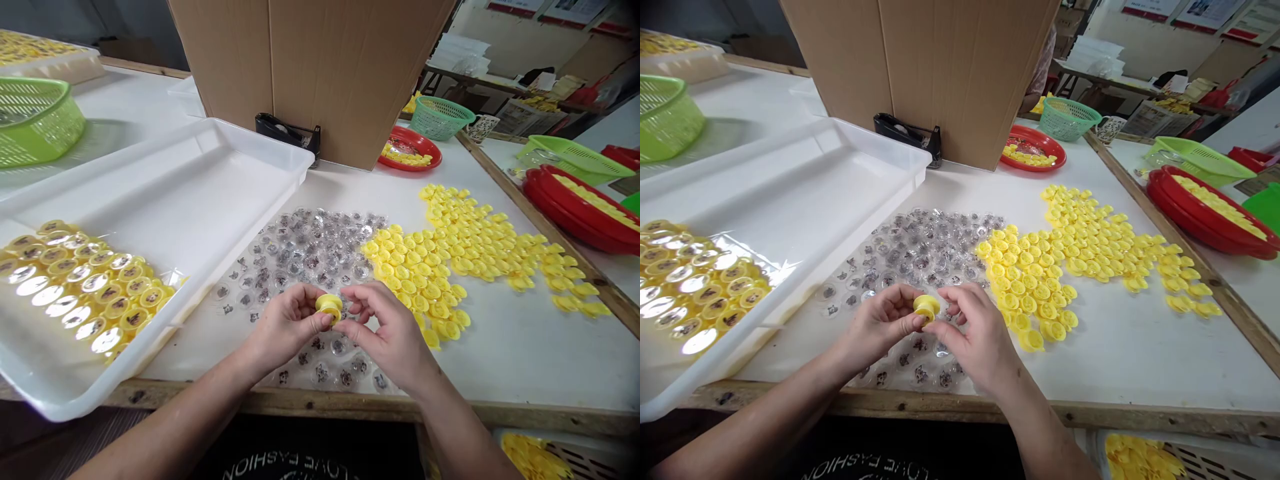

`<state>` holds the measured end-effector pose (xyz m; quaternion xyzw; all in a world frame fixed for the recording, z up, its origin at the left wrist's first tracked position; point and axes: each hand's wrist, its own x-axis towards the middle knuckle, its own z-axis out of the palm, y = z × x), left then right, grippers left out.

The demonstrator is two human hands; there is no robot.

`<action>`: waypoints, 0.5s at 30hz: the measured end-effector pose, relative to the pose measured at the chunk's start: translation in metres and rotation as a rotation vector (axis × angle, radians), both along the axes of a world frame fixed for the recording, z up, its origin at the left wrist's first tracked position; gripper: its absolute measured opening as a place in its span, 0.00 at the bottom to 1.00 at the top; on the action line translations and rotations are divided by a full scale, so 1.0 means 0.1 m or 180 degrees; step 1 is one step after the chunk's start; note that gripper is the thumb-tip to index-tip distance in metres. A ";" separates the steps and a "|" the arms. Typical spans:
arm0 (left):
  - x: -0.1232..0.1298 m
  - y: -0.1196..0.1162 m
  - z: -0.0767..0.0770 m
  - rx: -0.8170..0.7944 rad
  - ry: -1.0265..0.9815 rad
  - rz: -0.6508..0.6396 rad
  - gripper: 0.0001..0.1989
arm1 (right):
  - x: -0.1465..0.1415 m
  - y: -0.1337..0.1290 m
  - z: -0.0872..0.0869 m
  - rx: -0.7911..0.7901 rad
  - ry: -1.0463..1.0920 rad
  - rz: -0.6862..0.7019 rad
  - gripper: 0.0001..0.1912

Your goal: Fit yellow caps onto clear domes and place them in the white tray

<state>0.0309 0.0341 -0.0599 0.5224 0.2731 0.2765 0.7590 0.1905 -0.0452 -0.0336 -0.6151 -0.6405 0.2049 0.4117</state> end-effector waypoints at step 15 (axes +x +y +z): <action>0.00 -0.08 0.04 0.1237 0.1311 0.0084 0.09 | 0.02 -0.05 -0.38 -0.0760 0.1433 -0.0082 0.09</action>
